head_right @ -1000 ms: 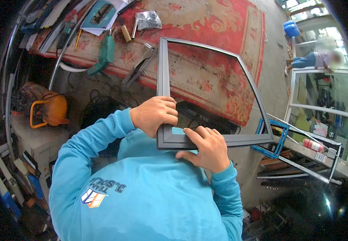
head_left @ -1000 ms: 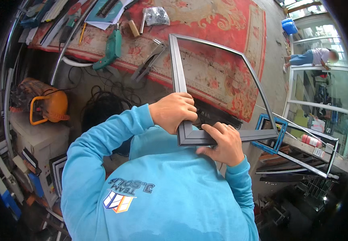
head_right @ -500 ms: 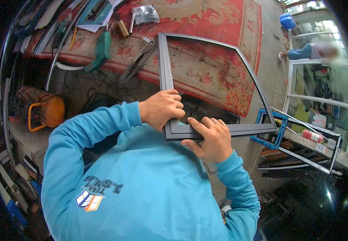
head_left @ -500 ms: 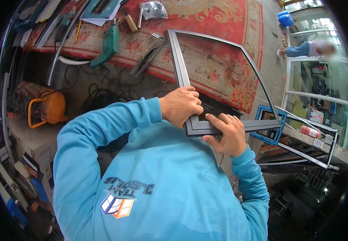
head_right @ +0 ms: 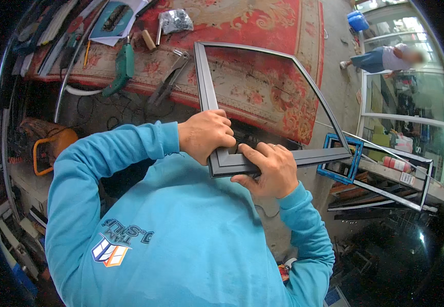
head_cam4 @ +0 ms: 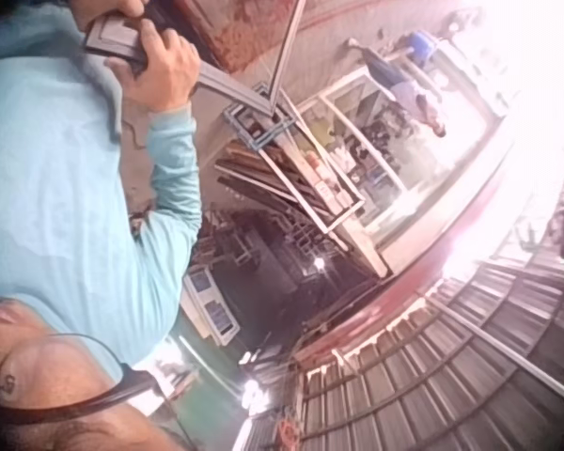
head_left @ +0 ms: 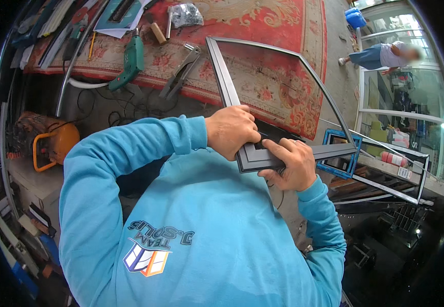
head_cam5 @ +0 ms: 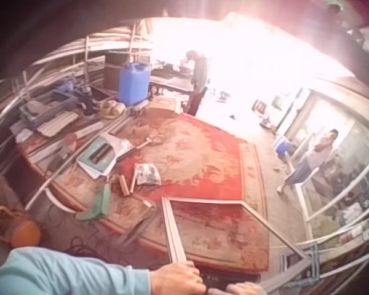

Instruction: The person is assembling an aluminum window frame using a drill and a rivet gun.

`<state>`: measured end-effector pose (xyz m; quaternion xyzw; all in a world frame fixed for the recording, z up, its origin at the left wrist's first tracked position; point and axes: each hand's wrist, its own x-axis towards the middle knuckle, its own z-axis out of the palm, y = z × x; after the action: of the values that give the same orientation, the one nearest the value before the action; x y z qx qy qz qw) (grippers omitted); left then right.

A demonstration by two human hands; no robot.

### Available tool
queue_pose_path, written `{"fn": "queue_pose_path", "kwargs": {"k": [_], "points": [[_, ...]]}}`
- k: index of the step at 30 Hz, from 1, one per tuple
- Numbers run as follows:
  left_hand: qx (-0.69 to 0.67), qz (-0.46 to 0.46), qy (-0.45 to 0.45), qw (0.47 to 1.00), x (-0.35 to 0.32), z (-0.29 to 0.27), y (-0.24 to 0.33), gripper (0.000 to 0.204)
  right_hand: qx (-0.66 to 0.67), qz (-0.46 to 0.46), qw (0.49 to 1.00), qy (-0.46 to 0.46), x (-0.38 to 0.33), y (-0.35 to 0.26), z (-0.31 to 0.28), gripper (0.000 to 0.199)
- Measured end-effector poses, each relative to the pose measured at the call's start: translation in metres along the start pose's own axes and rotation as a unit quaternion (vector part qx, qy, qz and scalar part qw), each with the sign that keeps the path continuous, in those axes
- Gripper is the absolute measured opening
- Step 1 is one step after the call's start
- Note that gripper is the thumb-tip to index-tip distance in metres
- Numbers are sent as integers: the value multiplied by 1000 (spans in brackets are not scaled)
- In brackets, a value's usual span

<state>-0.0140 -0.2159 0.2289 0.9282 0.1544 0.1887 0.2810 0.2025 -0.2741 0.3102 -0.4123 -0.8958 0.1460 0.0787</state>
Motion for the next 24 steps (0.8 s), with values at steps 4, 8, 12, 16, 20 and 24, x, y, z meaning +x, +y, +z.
{"fn": "queue_pose_path", "kwargs": {"k": [4,8,12,16,20,24], "points": [[-19,15,21,999,4,-3,-5,24,-4,-12,1000,18,3,2,-3,71],[-26,16,54,998,8,0,-6,24,-17,-12,1000,2,6,8,-9,72],[-38,23,90,995,23,-8,-6,26,-30,-23,999,15,8,19,-22,73],[-39,49,126,990,45,-35,-5,28,-8,-32,998,52,12,31,-45,72],[-41,69,182,980,80,-84,-6,30,74,-32,993,87,31,46,-89,71],[-37,61,255,964,132,-143,-3,22,103,-45,980,167,55,65,-149,69]]}}
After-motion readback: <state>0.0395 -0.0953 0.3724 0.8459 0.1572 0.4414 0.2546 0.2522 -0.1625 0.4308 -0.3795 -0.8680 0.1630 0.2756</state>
